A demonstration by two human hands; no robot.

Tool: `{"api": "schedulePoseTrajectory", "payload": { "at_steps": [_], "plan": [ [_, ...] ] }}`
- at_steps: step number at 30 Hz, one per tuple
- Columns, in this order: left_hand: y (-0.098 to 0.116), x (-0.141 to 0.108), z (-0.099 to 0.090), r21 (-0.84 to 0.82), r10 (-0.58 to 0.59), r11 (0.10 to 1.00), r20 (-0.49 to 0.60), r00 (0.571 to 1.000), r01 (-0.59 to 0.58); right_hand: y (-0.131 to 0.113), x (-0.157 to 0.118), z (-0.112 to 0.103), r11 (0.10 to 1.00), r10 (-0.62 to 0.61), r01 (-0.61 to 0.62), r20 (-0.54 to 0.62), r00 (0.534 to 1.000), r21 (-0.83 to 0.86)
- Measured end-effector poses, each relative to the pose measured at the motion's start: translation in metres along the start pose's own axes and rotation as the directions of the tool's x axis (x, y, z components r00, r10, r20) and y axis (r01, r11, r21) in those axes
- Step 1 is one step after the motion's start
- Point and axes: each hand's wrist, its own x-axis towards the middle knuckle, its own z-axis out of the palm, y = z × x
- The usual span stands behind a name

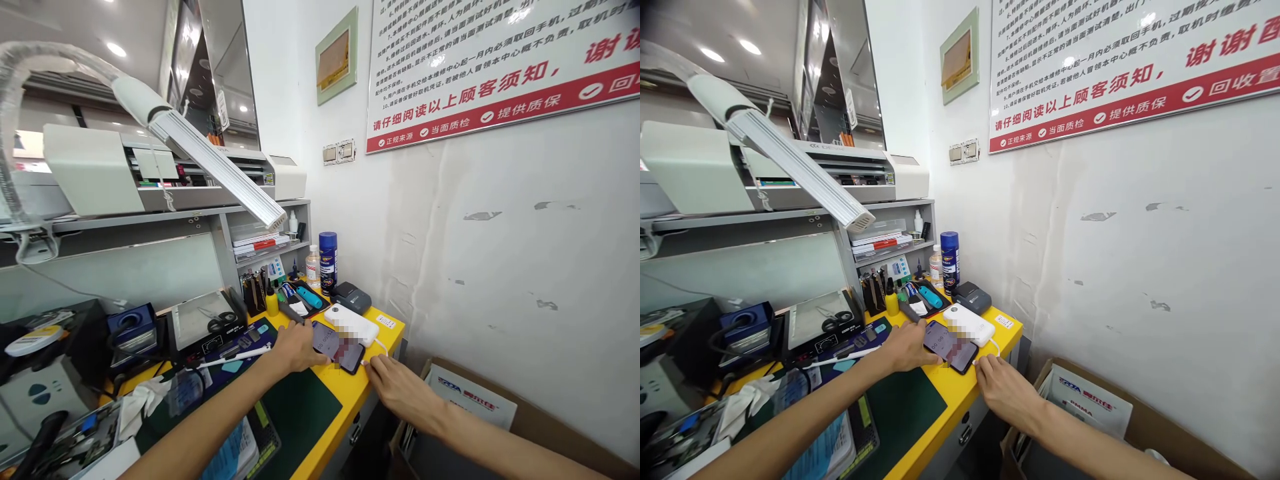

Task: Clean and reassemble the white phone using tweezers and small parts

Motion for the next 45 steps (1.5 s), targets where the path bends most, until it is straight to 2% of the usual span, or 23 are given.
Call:
{"api": "schedulePoseTrajectory", "payload": {
  "at_steps": [5,11,20,35,45],
  "plan": [
    [-0.008,0.005,-0.001,-0.057,0.001,0.998,0.019,1.000,0.000,0.018,0.006,-0.010,0.973,0.107,-0.119,0.069,0.992,0.200],
    [-0.020,0.011,0.000,-0.131,0.016,0.991,0.053,0.998,-0.009,0.026,0.011,-0.014,0.868,0.172,-0.214,0.133,0.976,0.449],
    [-0.027,0.016,0.002,-0.201,0.044,0.979,0.070,0.997,-0.029,0.014,0.011,-0.010,0.763,0.314,-0.357,0.174,0.933,0.539],
    [-0.039,0.018,-0.003,-0.269,0.119,0.958,0.048,0.992,-0.102,0.020,0.014,-0.014,0.772,0.230,-0.252,0.114,0.967,0.584],
    [-0.036,0.020,-0.005,-0.265,0.110,0.960,0.071,0.991,-0.087,0.021,0.015,-0.009,0.821,0.210,-0.222,0.084,0.974,0.525]
  ]
}}
